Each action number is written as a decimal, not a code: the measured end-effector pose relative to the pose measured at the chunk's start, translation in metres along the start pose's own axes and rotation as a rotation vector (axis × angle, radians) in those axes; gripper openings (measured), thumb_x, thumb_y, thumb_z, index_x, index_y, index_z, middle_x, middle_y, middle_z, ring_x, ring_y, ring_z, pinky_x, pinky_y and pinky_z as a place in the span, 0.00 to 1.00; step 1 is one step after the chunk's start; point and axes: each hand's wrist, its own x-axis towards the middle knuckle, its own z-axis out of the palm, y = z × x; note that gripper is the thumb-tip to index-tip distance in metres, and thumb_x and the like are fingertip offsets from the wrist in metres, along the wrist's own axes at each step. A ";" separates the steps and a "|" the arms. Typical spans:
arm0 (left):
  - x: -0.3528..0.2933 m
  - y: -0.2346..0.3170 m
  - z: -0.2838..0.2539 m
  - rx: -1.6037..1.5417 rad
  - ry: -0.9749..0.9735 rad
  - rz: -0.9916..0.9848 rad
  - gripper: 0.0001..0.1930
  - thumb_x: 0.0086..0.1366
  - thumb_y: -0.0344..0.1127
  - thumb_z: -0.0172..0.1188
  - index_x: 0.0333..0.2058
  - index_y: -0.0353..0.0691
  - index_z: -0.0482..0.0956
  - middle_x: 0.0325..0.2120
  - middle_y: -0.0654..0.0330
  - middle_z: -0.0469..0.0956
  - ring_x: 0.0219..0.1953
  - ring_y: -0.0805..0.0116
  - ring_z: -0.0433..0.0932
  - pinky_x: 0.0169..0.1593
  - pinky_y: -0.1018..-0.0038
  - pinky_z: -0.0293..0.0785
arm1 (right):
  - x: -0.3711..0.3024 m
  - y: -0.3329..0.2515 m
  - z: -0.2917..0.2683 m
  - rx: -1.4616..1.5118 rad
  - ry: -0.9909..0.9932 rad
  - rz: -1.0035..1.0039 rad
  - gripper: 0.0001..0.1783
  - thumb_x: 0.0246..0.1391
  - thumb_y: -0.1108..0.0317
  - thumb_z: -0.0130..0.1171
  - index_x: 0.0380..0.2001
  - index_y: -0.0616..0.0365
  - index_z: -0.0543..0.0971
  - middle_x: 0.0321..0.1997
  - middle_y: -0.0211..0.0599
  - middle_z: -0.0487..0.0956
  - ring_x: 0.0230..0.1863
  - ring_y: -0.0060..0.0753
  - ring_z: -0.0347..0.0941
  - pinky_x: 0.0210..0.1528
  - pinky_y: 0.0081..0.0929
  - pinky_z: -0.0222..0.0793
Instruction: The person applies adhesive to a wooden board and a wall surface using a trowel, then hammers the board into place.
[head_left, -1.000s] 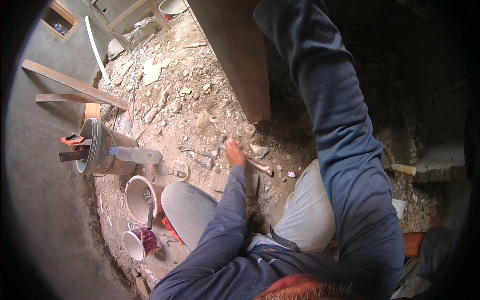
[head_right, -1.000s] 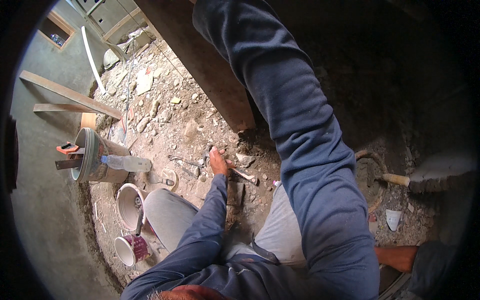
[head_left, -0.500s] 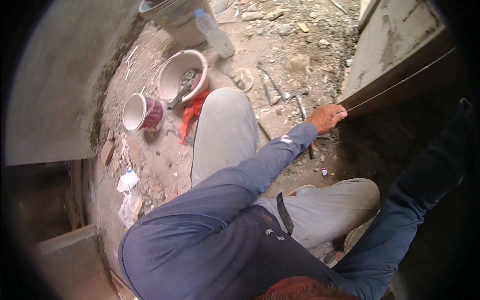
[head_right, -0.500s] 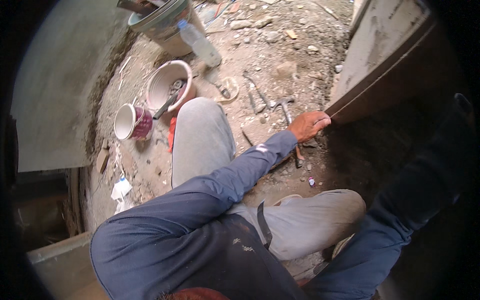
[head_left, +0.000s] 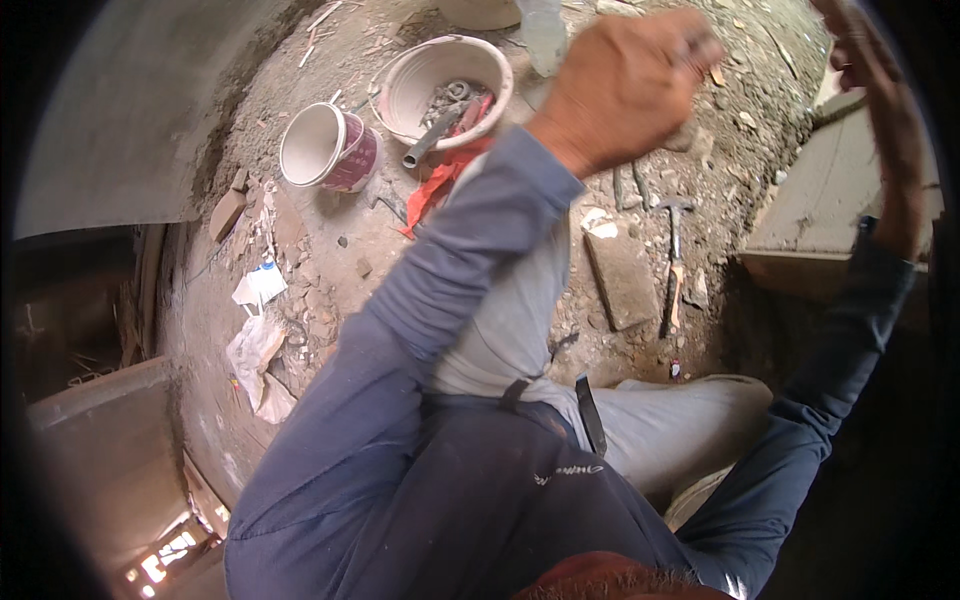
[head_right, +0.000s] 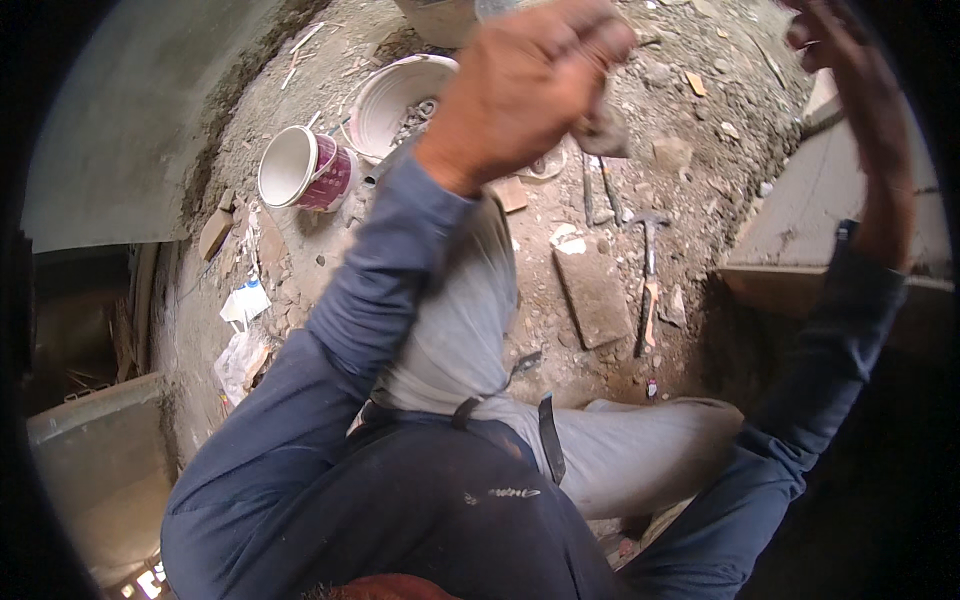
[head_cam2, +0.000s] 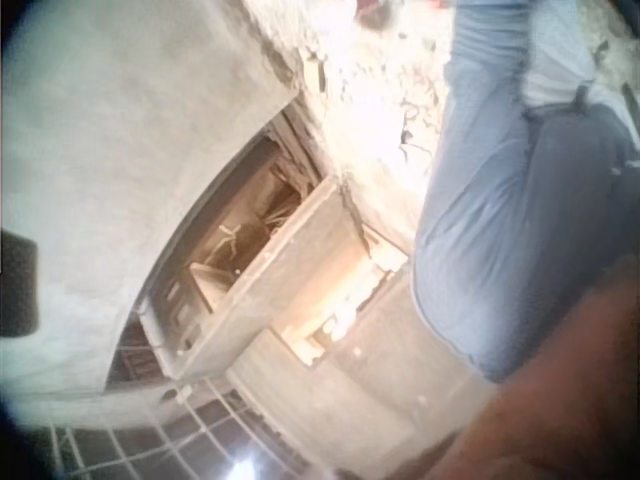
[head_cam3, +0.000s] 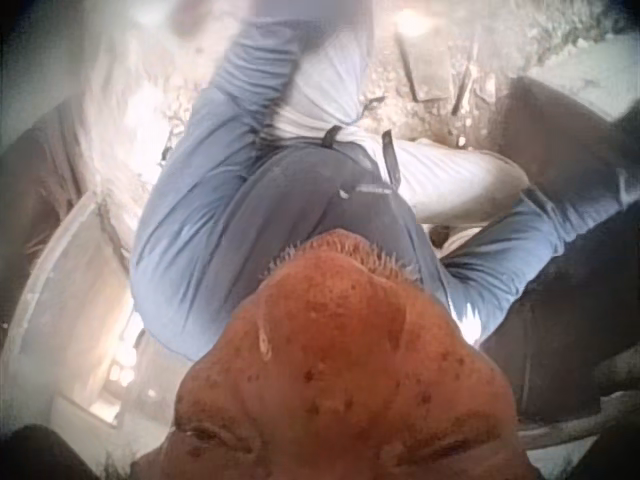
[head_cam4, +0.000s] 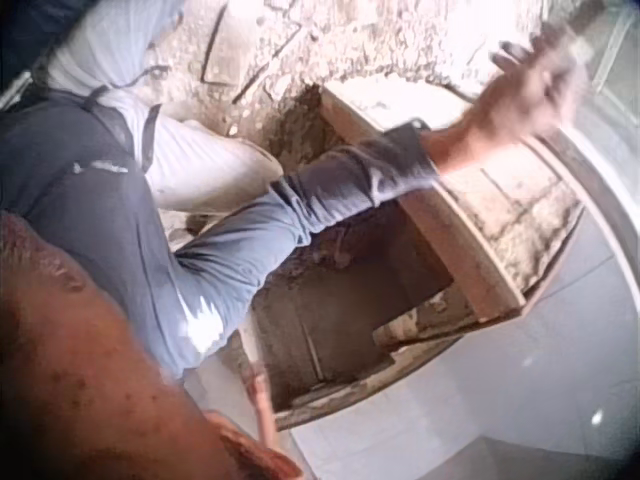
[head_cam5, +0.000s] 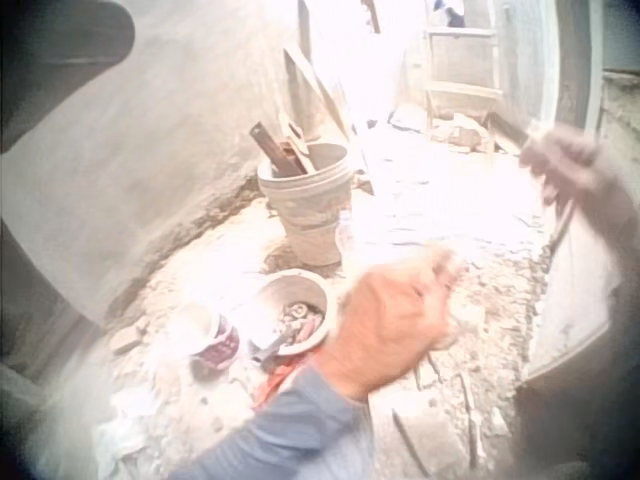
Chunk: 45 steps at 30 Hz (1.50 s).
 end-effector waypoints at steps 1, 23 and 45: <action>0.009 0.000 -0.023 -0.126 -0.049 -0.148 0.11 0.72 0.39 0.55 0.38 0.37 0.78 0.18 0.63 0.76 0.18 0.76 0.75 0.22 0.78 0.68 | 0.006 -0.007 0.025 -0.066 -0.001 0.061 0.13 0.65 0.61 0.57 0.46 0.55 0.81 0.39 0.40 0.80 0.35 0.37 0.77 0.34 0.33 0.77; -0.125 -0.350 -0.211 0.380 -0.144 -0.835 0.18 0.69 0.44 0.58 0.47 0.34 0.80 0.37 0.56 0.82 0.34 0.67 0.77 0.40 0.71 0.73 | -0.105 0.230 0.170 -0.487 -0.981 0.464 0.15 0.67 0.61 0.50 0.40 0.60 0.81 0.31 0.44 0.81 0.32 0.37 0.79 0.36 0.40 0.77; -0.013 0.014 0.041 0.058 -0.664 -0.101 0.11 0.75 0.38 0.51 0.42 0.35 0.76 0.26 0.65 0.71 0.27 0.77 0.69 0.34 0.77 0.68 | -0.340 0.241 0.232 -0.501 -0.157 0.309 0.12 0.44 0.61 0.64 0.26 0.60 0.81 0.31 0.46 0.77 0.35 0.50 0.79 0.37 0.46 0.74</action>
